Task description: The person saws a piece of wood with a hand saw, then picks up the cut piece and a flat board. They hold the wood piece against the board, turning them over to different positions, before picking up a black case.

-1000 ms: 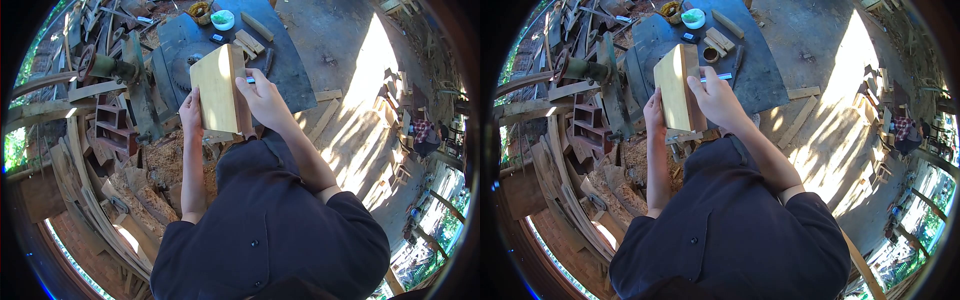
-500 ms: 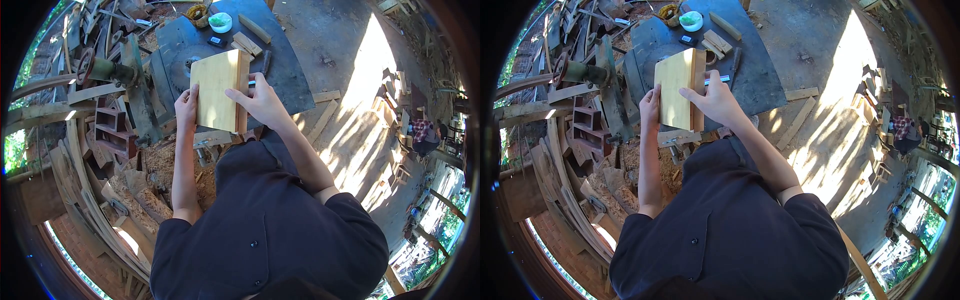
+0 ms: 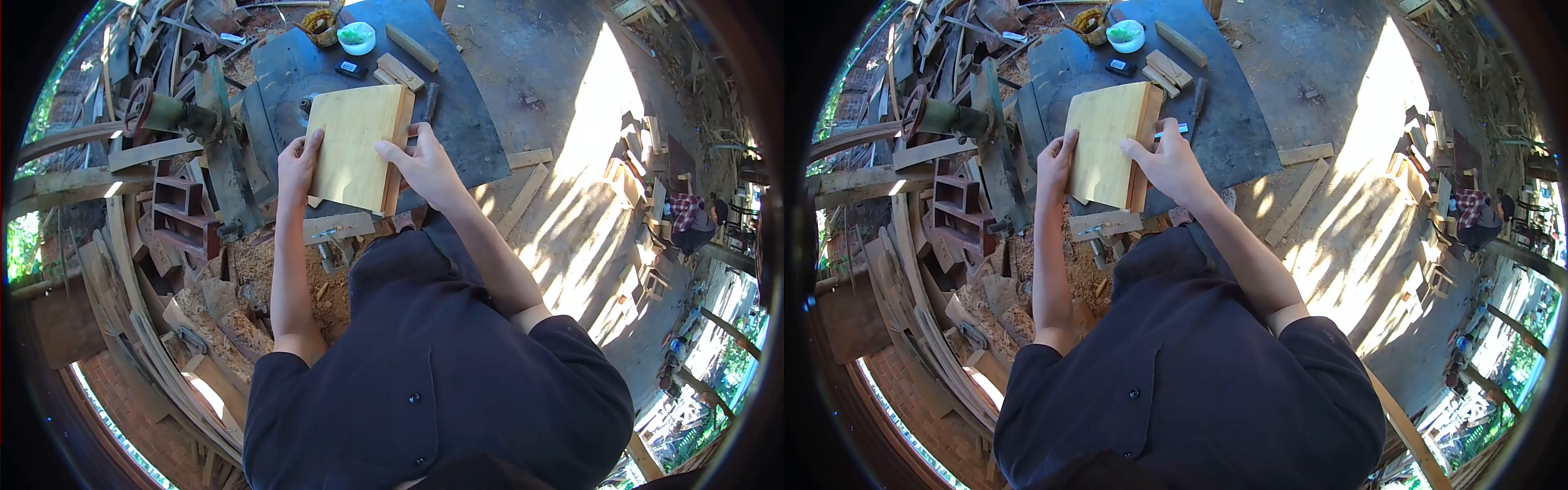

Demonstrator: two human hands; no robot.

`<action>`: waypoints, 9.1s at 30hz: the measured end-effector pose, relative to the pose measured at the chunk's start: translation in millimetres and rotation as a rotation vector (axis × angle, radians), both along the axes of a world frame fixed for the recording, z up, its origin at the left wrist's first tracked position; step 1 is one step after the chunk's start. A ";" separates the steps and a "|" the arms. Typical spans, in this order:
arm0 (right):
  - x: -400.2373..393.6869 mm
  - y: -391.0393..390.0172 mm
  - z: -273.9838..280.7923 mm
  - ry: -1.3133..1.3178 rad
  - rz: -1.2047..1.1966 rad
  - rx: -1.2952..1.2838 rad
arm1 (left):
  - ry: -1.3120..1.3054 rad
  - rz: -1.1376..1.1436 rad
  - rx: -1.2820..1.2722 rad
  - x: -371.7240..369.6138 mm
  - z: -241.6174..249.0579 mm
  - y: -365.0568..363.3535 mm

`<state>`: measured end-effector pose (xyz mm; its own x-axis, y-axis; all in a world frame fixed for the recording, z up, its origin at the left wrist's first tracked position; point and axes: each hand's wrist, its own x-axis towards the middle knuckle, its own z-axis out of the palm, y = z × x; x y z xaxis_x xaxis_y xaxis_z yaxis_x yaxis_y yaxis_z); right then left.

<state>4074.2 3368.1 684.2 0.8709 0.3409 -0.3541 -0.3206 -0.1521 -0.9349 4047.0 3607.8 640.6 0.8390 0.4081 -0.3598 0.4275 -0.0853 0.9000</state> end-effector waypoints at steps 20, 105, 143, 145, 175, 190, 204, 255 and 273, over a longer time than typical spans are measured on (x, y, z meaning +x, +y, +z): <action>18.3 -5.0 -14.3 0.391 -0.285 0.559 | -0.575 0.308 0.484 -1.3 35.5 -4.4; 1.7 26.3 68.8 0.046 0.347 0.757 | -1.207 -0.430 0.244 27.3 113.5 -23.6; 38.3 -113.3 88.3 -0.525 -0.012 0.727 | -1.420 -0.524 0.475 97.5 159.8 -199.6; 32.0 -124.0 98.2 -0.562 -0.033 0.702 | -1.431 -0.499 0.444 90.0 170.6 -214.4; 23.7 -181.1 58.6 -0.592 -0.354 0.728 | -1.473 -0.500 0.716 44.6 136.1 -297.1; 24.6 -180.4 35.9 -0.475 -0.386 0.723 | -0.901 -0.220 0.276 4.8 93.2 -319.8; 8.7 -195.2 31.2 -0.458 -0.467 0.667 | -0.862 -0.347 -0.039 10.1 91.3 -323.4; 38.1 -195.1 -159.9 0.256 -0.506 0.510 | -0.453 0.475 -0.454 32.6 -129.6 -362.6; 40.2 -200.5 -160.2 0.289 -0.492 0.567 | -0.465 0.458 -0.451 38.1 -131.4 -361.8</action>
